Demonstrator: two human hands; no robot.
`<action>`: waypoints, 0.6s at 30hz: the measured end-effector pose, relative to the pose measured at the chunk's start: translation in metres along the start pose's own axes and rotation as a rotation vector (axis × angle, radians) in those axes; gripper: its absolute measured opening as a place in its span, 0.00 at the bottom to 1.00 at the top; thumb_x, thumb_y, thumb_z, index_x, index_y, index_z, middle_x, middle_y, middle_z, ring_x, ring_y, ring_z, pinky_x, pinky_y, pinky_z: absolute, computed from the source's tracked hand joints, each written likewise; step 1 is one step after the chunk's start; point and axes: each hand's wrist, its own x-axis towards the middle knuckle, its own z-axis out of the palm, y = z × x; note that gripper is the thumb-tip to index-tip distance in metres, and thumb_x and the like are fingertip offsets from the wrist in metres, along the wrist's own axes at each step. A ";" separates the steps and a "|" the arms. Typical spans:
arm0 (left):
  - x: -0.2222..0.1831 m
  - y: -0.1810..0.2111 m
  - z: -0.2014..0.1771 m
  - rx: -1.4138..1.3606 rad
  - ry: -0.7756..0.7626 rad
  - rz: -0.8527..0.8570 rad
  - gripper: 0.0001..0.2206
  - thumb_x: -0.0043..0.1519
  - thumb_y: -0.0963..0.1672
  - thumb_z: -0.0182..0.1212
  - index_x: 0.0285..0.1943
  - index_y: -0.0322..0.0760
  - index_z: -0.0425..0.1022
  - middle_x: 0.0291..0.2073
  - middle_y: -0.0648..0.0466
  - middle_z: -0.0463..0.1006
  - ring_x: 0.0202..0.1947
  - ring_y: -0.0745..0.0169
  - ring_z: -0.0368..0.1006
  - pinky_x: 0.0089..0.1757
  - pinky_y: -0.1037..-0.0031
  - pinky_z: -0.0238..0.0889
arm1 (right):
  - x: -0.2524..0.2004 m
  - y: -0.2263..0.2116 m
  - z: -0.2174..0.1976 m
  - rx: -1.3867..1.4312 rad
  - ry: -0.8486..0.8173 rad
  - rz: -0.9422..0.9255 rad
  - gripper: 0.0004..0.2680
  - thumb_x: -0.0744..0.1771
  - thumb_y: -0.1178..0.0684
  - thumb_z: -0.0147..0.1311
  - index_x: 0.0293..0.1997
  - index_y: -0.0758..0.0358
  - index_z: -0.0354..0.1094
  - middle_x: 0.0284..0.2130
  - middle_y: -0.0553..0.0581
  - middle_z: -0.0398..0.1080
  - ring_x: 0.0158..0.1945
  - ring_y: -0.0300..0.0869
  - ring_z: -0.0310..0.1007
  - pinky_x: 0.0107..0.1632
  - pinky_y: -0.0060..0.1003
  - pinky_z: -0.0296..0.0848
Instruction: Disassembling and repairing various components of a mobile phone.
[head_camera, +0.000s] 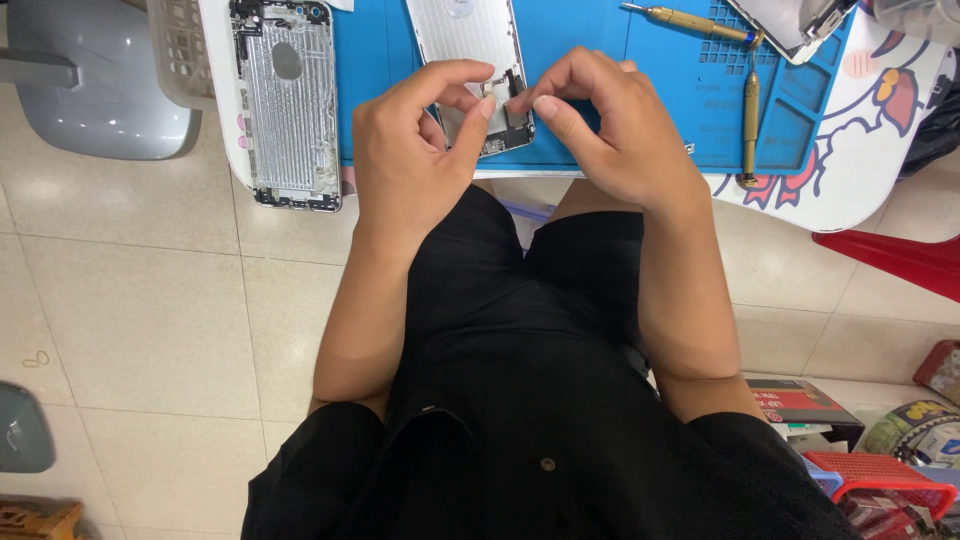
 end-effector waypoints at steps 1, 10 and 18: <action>0.001 0.003 0.001 0.022 -0.007 -0.057 0.10 0.62 0.39 0.71 0.51 0.41 0.81 0.33 0.59 0.84 0.15 0.72 0.62 0.21 0.79 0.50 | -0.001 0.000 0.001 -0.013 0.007 -0.008 0.04 0.75 0.58 0.50 0.47 0.70 0.65 0.46 0.60 0.79 0.54 0.45 0.82 0.58 0.36 0.77; -0.001 -0.010 0.004 0.541 0.041 0.173 0.11 0.63 0.44 0.73 0.53 0.41 0.81 0.35 0.57 0.80 0.36 0.60 0.73 0.34 0.71 0.66 | -0.007 0.000 0.002 -0.158 0.027 0.013 0.04 0.74 0.55 0.53 0.46 0.63 0.66 0.49 0.51 0.80 0.51 0.40 0.77 0.62 0.38 0.57; 0.004 -0.022 -0.009 0.511 -0.130 0.237 0.10 0.64 0.42 0.71 0.54 0.44 0.83 0.37 0.60 0.75 0.37 0.65 0.73 0.34 0.72 0.67 | -0.006 -0.001 0.002 -0.193 0.029 0.029 0.03 0.74 0.54 0.53 0.47 0.61 0.66 0.50 0.48 0.80 0.48 0.39 0.69 0.58 0.38 0.55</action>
